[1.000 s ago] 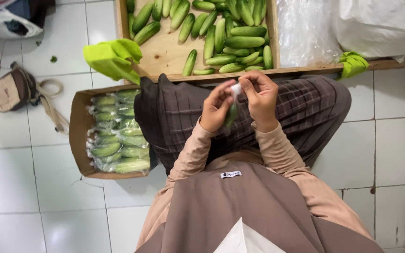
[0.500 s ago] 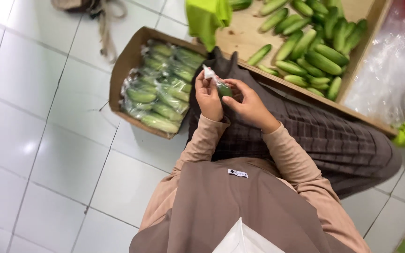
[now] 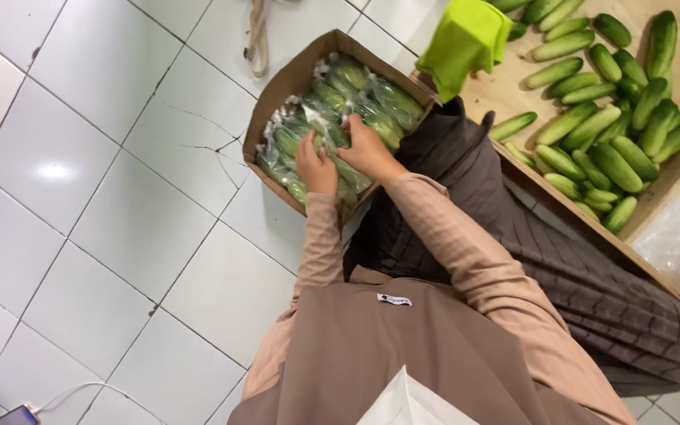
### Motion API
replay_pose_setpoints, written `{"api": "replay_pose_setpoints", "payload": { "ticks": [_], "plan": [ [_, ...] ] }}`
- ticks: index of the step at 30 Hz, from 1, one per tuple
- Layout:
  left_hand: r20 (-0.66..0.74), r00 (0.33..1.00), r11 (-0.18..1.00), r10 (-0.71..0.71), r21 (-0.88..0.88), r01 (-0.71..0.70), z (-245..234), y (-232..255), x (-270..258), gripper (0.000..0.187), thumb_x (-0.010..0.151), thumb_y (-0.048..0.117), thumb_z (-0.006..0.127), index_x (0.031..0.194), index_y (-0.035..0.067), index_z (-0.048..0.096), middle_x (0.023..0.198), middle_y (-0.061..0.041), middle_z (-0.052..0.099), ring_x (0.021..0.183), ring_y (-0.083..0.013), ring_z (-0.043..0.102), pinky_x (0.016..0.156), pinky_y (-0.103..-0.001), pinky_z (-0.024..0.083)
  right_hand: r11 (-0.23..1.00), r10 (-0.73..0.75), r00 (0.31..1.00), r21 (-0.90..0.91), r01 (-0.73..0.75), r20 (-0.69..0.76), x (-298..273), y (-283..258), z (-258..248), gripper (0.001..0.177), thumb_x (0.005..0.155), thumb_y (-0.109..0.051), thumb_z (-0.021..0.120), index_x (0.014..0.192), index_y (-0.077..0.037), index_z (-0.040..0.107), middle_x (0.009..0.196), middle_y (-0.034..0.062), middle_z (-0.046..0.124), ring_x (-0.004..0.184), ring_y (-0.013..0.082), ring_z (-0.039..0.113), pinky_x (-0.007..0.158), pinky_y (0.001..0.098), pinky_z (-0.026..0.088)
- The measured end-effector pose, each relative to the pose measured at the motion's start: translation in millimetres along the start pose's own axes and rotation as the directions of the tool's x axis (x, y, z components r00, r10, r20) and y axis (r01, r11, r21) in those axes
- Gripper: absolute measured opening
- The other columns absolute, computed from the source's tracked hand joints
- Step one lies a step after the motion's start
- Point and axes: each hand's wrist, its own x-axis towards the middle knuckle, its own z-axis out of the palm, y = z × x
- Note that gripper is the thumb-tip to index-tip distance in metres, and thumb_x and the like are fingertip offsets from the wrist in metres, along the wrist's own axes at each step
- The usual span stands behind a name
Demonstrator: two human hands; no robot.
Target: Wiping cucumbers with a cloth and packing them into individual plastic bags
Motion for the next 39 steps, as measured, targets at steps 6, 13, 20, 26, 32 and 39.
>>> {"api": "replay_pose_setpoints", "payload": {
  "ticks": [6,13,20,26,32,39],
  "plan": [
    [0.252,0.932,0.876,-0.259,0.467,0.117,-21,-4,-11,0.055,0.084,0.031,0.080,0.134,0.016,0.063,0.152,-0.002,0.044,0.140,-0.0304,0.042,0.105,-0.053,0.051,0.995,-0.075,0.997,-0.066,0.075,0.004,44,-24,48,0.042,0.089,-0.011,0.074,0.128,-0.006,0.058,0.120,0.0250,0.070,0.115,0.0393,0.069,0.094,0.0477,0.058],
    [0.299,0.904,0.912,-0.305,0.366,0.187,-47,35,0,0.039,0.099,0.015,0.058,0.138,0.009,0.059,0.154,-0.005,0.041,0.142,-0.0335,0.037,0.108,-0.056,0.048,0.900,-0.408,0.913,-0.181,0.397,-0.023,80,46,113,0.040,0.093,-0.015,0.064,0.129,0.001,0.066,0.129,0.0254,0.060,0.126,0.0456,0.056,0.105,0.0516,0.052],
    [0.358,0.856,0.850,-0.373,0.502,0.160,-27,21,-4,0.059,0.088,0.020,0.069,0.144,0.019,0.053,0.159,0.000,0.031,0.146,-0.0322,0.027,0.110,-0.059,0.044,0.874,-0.432,0.900,-0.219,0.434,0.059,75,41,97,0.037,0.090,-0.011,0.064,0.125,0.000,0.069,0.130,0.0211,0.064,0.128,0.0406,0.056,0.109,0.0485,0.048],
    [0.351,0.862,0.846,-0.366,0.511,0.151,-23,10,-3,0.062,0.086,0.037,0.076,0.143,0.021,0.056,0.157,0.000,0.033,0.144,-0.0342,0.028,0.109,-0.064,0.041,0.877,-0.416,0.907,-0.296,0.379,-0.072,57,-12,22,0.035,0.086,-0.012,0.075,0.119,-0.001,0.072,0.135,0.0230,0.058,0.119,0.0462,0.061,0.101,0.0542,0.054],
    [0.398,0.837,0.849,-0.376,0.509,0.139,-34,26,6,0.062,0.090,0.048,0.073,0.141,0.018,0.056,0.159,-0.003,0.030,0.145,-0.0383,0.025,0.108,-0.065,0.034,0.821,-0.550,0.690,-0.458,0.342,-0.470,25,-67,-120,0.028,0.093,-0.009,0.075,0.120,-0.003,0.071,0.126,0.0198,0.059,0.119,0.0384,0.055,0.103,0.0491,0.046],
    [0.394,0.830,0.826,-0.393,0.549,0.131,-37,44,6,0.064,0.097,0.051,0.062,0.148,0.014,0.050,0.162,-0.011,0.028,0.146,-0.0377,0.023,0.109,-0.063,0.028,0.750,-0.461,0.791,-0.654,0.104,-0.403,14,-50,-217,0.059,0.092,-0.002,0.071,0.148,-0.007,0.055,0.143,0.0138,0.055,0.127,0.0329,0.042,0.103,0.0559,0.039]
  ]
}}
